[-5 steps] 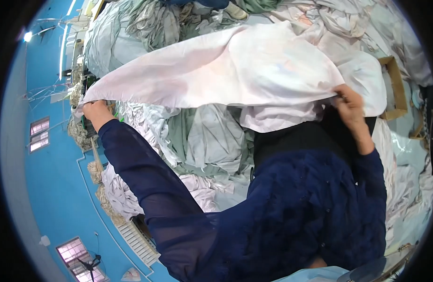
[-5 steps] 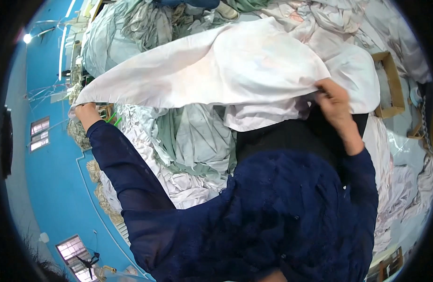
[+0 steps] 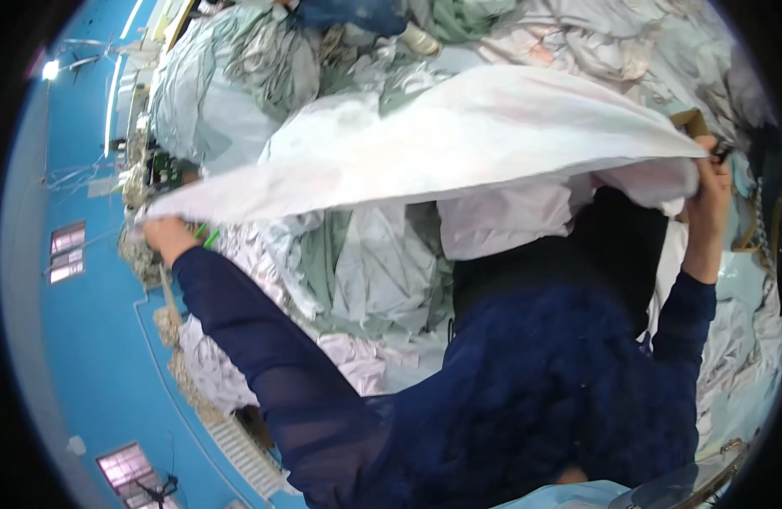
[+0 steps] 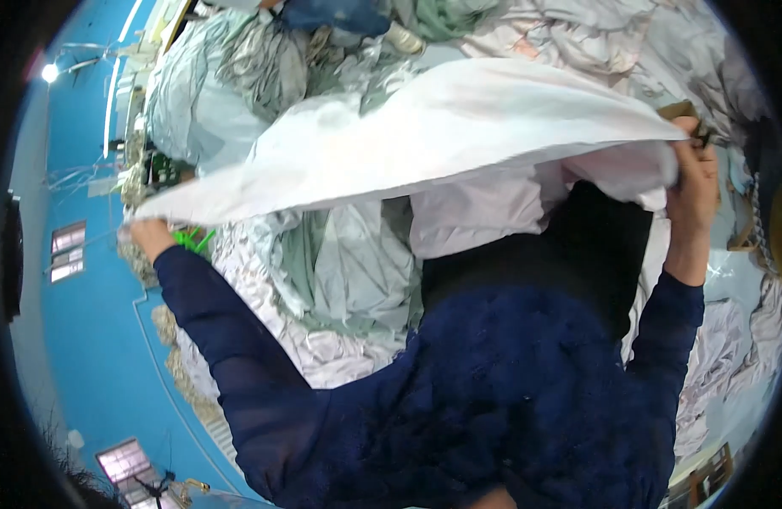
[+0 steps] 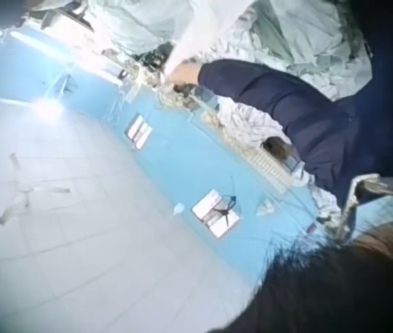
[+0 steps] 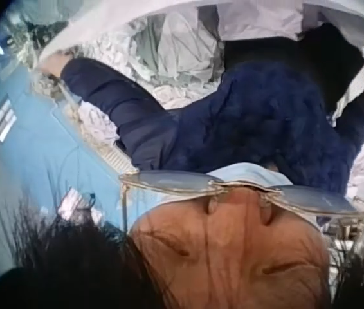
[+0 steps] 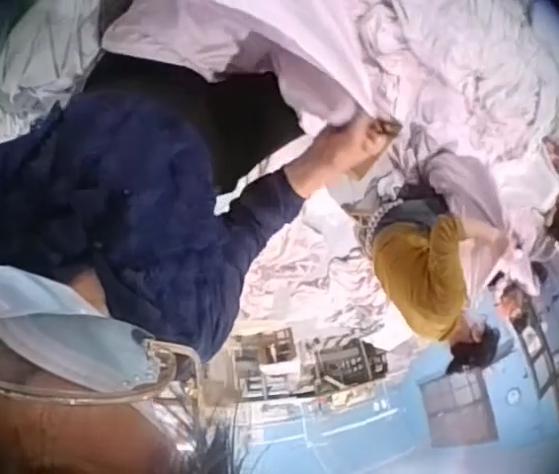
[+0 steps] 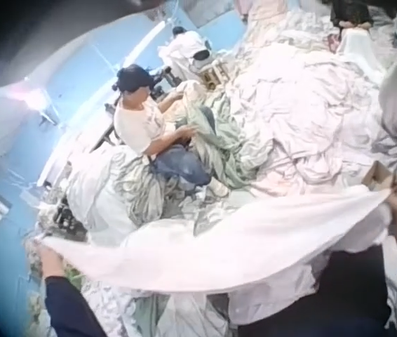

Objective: Trimming loose threads from fabric pieces using thread snips.

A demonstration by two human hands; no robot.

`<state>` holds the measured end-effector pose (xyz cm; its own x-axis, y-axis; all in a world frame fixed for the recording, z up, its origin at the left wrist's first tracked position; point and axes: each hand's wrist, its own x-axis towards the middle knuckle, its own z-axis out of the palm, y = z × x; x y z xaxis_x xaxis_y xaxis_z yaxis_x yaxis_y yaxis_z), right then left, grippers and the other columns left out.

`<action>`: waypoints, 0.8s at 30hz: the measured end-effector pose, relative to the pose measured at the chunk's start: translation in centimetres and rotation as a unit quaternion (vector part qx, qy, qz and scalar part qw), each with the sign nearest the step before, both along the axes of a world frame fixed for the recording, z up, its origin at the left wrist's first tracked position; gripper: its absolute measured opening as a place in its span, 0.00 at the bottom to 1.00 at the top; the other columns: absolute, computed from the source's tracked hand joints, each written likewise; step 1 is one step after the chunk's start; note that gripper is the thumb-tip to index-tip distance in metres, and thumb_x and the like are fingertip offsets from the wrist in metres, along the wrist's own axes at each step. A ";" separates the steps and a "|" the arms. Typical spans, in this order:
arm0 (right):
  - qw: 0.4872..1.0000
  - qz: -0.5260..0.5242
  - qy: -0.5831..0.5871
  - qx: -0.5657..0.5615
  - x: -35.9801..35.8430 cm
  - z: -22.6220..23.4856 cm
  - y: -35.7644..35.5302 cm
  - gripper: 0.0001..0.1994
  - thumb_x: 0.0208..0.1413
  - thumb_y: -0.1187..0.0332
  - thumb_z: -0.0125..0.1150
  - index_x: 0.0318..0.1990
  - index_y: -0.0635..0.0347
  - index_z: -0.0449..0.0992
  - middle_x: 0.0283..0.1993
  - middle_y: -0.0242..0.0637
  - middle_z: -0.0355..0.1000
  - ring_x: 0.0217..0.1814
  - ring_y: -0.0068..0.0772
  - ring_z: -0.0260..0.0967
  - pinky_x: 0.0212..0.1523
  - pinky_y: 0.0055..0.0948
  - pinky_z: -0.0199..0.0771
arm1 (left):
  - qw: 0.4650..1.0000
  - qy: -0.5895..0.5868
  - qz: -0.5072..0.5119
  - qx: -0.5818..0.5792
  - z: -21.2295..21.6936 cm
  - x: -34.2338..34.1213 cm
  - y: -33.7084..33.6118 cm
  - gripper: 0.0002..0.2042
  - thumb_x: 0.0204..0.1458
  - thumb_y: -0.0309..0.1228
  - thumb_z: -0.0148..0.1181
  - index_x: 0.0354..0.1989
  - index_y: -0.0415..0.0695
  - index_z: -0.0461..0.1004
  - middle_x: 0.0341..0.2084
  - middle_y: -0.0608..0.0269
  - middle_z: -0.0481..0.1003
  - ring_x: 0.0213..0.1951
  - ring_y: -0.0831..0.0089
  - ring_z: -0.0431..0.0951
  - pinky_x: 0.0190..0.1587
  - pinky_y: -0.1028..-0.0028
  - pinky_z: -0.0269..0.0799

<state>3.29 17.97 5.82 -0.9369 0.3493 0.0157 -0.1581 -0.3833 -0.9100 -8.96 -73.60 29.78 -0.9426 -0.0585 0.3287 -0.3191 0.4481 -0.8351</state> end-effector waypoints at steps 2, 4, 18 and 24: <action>0.996 -0.048 0.009 -0.073 -1.1 2.4 4.2 0.08 0.61 0.72 0.55 0.45 0.63 0.75 0.41 0.33 0.74 0.44 0.24 0.72 0.47 0.26 0.72 | 0.970 0.146 0.007 0.197 5.2 5.0 -3.3 0.12 0.52 0.34 0.56 0.41 0.44 0.79 0.34 0.54 0.80 0.37 0.54 0.79 0.39 0.59 0.73; 0.995 -0.012 -0.058 -0.082 -2.7 1.0 9.5 0.12 0.59 0.64 0.59 0.45 0.63 0.76 0.44 0.34 0.73 0.49 0.25 0.70 0.52 0.25 0.68 | 0.917 0.252 -0.048 0.304 2.8 5.8 -1.8 0.12 0.54 0.33 0.51 0.42 0.43 0.79 0.38 0.55 0.80 0.41 0.54 0.79 0.42 0.61 0.73; 0.971 -0.015 -0.166 0.171 -7.9 -4.7 11.6 0.10 0.53 0.65 0.66 0.36 0.62 0.80 0.32 0.25 0.75 0.32 0.15 0.67 0.35 0.18 0.63 | 0.454 0.358 -0.016 0.816 -8.0 0.8 6.0 0.15 0.58 0.34 0.43 0.36 0.36 0.75 0.30 0.62 0.75 0.31 0.73 0.72 0.34 0.74 0.69; 0.969 -0.053 -0.188 0.153 -8.1 -4.9 11.4 0.10 0.54 0.65 0.65 0.38 0.63 0.80 0.33 0.27 0.76 0.33 0.17 0.69 0.34 0.19 0.65 | 0.573 0.256 -0.059 0.776 -7.7 -0.4 7.1 0.11 0.55 0.29 0.45 0.33 0.35 0.73 0.27 0.62 0.74 0.28 0.73 0.71 0.30 0.73 0.68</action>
<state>-4.76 29.35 0.89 -0.8556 0.4762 -0.2030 0.1838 -0.0870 -0.9791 -9.33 -66.52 22.07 -0.7733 -0.6011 0.2017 -0.2353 0.5674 0.7891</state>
